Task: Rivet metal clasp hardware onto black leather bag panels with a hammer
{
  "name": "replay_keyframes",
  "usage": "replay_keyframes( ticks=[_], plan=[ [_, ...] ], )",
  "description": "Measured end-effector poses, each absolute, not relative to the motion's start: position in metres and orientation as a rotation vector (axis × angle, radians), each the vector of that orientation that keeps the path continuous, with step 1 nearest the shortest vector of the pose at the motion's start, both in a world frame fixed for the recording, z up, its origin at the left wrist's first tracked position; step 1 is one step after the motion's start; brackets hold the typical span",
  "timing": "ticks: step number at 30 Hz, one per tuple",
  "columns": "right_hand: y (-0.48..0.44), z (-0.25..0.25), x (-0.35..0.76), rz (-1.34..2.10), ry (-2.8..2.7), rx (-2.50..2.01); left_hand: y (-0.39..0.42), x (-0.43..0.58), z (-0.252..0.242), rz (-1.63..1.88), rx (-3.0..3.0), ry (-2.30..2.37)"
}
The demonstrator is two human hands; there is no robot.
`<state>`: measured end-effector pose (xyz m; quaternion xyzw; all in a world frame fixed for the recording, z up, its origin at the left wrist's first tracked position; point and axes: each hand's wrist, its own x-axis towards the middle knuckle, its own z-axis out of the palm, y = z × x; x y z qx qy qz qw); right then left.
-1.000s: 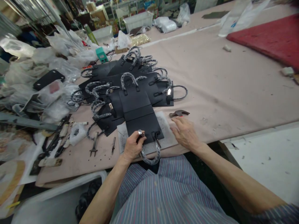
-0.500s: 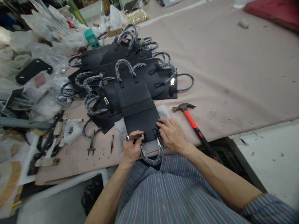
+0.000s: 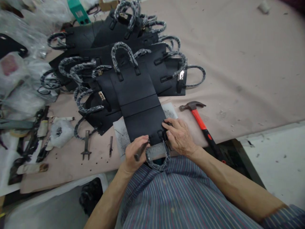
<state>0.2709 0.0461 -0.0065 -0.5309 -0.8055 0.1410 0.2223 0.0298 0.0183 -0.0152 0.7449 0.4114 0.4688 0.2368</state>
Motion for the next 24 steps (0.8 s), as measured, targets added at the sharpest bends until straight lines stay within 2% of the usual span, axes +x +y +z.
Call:
replay_keyframes(
  ticks=[2, 7, 12, 17, 22, 24],
  plan=[
    [0.0465, -0.0064, 0.2710, 0.394, -2.233, -1.470, 0.0170, 0.0296, -0.0142, 1.261, 2.100, 1.080],
    [0.0477, -0.0052, 0.2714, 0.430, -2.224, -1.481, 0.0165, 0.0324, -0.0087, 1.361, 1.777, 1.310],
    [0.0478, -0.0035, 0.2716, 0.482, -2.208, -1.492, 0.0161, 0.0315, -0.0057, 1.229, 2.102, 1.098],
    [0.0484, -0.0027, 0.2717, 0.478, -2.191, -1.480, 0.0165, 0.0331, -0.0074, 1.344, 1.713, 1.358],
    [0.0488, -0.0033, 0.2718, 0.457, -2.200, -1.456, 0.0136, 0.0257, -0.0073, 1.140, 2.208, 1.017],
    [0.0489, -0.0037, 0.2719, 0.451, -2.195, -1.453, 0.0125, 0.0279, -0.0067, 1.212, 2.109, 1.080]
  ],
)
